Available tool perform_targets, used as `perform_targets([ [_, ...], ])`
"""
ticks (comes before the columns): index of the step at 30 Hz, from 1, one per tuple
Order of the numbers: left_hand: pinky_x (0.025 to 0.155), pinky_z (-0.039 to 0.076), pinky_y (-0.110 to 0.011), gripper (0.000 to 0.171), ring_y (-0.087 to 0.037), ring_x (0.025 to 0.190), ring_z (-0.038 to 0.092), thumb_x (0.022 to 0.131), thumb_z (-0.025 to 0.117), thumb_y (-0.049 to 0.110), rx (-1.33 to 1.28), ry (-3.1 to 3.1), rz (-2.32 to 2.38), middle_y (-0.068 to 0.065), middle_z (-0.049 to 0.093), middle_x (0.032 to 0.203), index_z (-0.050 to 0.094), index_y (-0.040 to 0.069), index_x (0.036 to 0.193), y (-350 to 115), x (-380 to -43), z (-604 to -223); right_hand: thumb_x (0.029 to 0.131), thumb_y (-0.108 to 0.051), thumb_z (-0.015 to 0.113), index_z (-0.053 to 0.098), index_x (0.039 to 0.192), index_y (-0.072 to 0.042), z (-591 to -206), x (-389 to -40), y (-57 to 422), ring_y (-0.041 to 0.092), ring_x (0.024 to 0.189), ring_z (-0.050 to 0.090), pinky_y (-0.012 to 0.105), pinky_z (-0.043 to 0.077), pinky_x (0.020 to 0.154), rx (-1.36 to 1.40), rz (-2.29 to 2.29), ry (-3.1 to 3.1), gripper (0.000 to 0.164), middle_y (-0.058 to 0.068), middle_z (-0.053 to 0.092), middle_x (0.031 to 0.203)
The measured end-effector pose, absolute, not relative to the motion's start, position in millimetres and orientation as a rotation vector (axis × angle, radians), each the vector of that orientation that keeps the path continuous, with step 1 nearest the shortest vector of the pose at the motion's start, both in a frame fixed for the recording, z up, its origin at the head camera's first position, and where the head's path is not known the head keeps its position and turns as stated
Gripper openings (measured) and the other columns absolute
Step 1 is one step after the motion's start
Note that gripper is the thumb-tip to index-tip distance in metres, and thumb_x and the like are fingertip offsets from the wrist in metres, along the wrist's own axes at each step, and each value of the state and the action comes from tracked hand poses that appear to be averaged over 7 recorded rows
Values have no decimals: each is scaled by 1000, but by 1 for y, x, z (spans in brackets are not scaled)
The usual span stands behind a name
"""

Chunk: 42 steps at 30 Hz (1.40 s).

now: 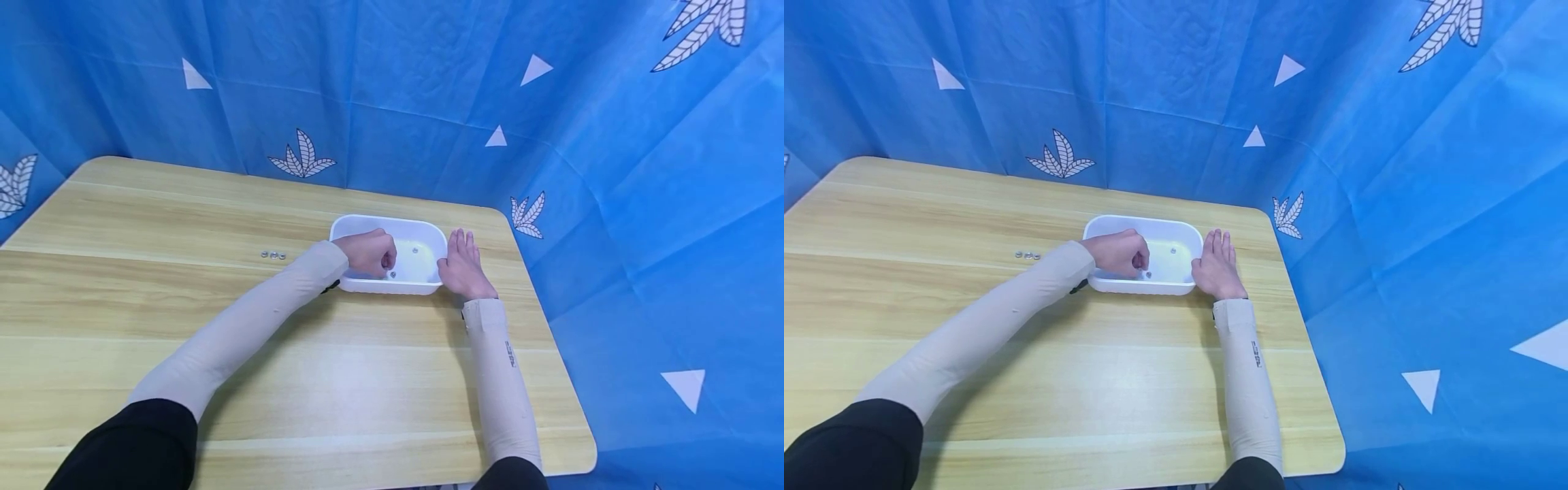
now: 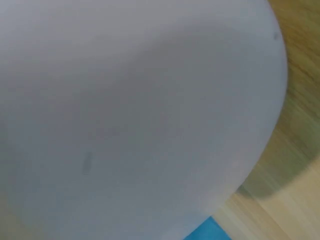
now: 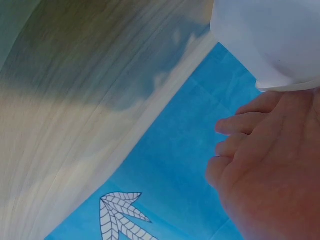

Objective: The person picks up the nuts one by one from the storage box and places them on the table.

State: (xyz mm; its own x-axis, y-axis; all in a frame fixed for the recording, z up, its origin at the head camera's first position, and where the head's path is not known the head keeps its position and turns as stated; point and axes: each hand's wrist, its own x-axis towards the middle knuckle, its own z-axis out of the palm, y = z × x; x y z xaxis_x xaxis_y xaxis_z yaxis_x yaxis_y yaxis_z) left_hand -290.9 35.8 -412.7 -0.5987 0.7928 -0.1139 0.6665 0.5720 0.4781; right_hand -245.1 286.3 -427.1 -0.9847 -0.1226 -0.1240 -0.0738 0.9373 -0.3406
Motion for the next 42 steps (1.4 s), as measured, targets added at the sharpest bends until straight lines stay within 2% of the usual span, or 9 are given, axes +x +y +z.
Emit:
perform_targets([
  [17, 92, 59, -31, 13, -15, 92, 68, 87, 75, 7, 1168, 2460, 678, -2, 79, 97, 82, 9, 99, 27, -290, -409, 104, -27, 33, -2, 162, 7, -425, -244, 285, 40, 162, -11, 55, -3, 133, -164, -483, 2968, 75, 24, -8, 173],
  [22, 92, 59, -32, 14, -16, 92, 69, 88, 75, 7, 1155, 2447, 715, -2, 79, 98, 82, 9, 100, 25, -289, -406, 104, -27, 33, -3, 162, 6, -424, -243, 285, 40, 161, -14, 55, -5, 132, -166, -489, 2964, 76, 22, -12, 173],
  [28, 87, 60, -29, 17, -15, 90, 71, 85, 75, 6, 1171, 2445, 768, -4, 80, 99, 81, 7, 101, 21, -287, -404, 104, -27, 34, -3, 162, 6, -423, -242, 286, 39, 162, -14, 56, -2, 133, -162, -483, 2973, 76, 22, -13, 173],
  [35, 82, 59, -28, 18, -15, 85, 69, 85, 75, 7, 1210, 2459, 818, -6, 80, 97, 81, 5, 102, 13, -285, -401, 104, -28, 32, -6, 162, 4, -422, -242, 286, 34, 160, -21, 55, -8, 132, -159, -510, 2953, 76, 20, -15, 173],
  [42, 87, 59, -30, 20, -17, 90, 70, 86, 75, 9, 1163, 2479, 844, -7, 79, 99, 80, 4, 105, 7, -281, -396, 104, -27, 31, -5, 162, 6, -424, -244, 286, 40, 161, -16, 57, -6, 132, -176, -473, 2968, 76, 23, -13, 172],
])
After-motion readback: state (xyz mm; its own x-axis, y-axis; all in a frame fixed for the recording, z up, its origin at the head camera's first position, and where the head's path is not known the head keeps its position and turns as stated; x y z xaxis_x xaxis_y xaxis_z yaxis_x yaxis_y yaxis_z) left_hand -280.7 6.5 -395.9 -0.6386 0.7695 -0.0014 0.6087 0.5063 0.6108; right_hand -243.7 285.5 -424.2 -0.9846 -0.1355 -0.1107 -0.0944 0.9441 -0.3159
